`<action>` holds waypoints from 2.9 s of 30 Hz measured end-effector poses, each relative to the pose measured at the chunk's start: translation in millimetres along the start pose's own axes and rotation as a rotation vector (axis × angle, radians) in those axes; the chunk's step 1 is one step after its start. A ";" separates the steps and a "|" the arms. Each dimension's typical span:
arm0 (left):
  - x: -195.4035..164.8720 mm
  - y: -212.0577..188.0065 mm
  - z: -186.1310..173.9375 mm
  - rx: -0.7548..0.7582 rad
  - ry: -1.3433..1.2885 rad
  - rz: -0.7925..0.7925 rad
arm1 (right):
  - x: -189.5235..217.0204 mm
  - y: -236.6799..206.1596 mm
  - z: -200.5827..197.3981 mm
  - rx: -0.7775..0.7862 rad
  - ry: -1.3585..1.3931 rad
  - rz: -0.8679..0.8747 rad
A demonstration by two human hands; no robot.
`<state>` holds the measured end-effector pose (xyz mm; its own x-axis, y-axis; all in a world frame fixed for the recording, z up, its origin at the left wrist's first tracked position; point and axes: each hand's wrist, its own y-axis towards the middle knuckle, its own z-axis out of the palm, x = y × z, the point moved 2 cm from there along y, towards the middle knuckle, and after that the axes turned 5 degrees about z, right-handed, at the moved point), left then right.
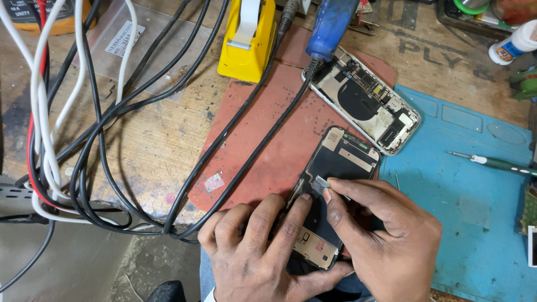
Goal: The person opens a smartphone with a cracked screen using a metal prying tool, separates the display assembly from the frame, and then uses a small screwdriver to remove screws from the back of the display. The person then places a small metal plate onto the back of the display assembly.
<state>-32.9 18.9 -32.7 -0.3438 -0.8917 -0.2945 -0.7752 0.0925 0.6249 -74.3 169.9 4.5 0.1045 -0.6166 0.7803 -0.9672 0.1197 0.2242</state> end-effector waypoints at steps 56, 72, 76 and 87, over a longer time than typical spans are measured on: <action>-1.1 0.2 1.7 0.019 0.010 -0.011 | -1.8 3.1 0.2 -0.005 -0.018 0.048; -3.6 3.6 -0.4 0.029 0.013 -0.029 | -0.8 1.1 1.4 0.009 0.006 0.046; -4.0 3.5 0.6 0.013 0.013 -0.030 | -1.9 2.0 1.2 0.042 0.050 0.050; -3.6 2.2 1.0 0.007 0.012 -0.034 | -3.2 2.1 1.1 0.021 -0.002 0.055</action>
<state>-33.9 22.8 -31.0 -0.3107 -0.8995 -0.3073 -0.7901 0.0646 0.6096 -76.9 171.3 1.8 0.0508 -0.6112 0.7899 -0.9760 0.1373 0.1690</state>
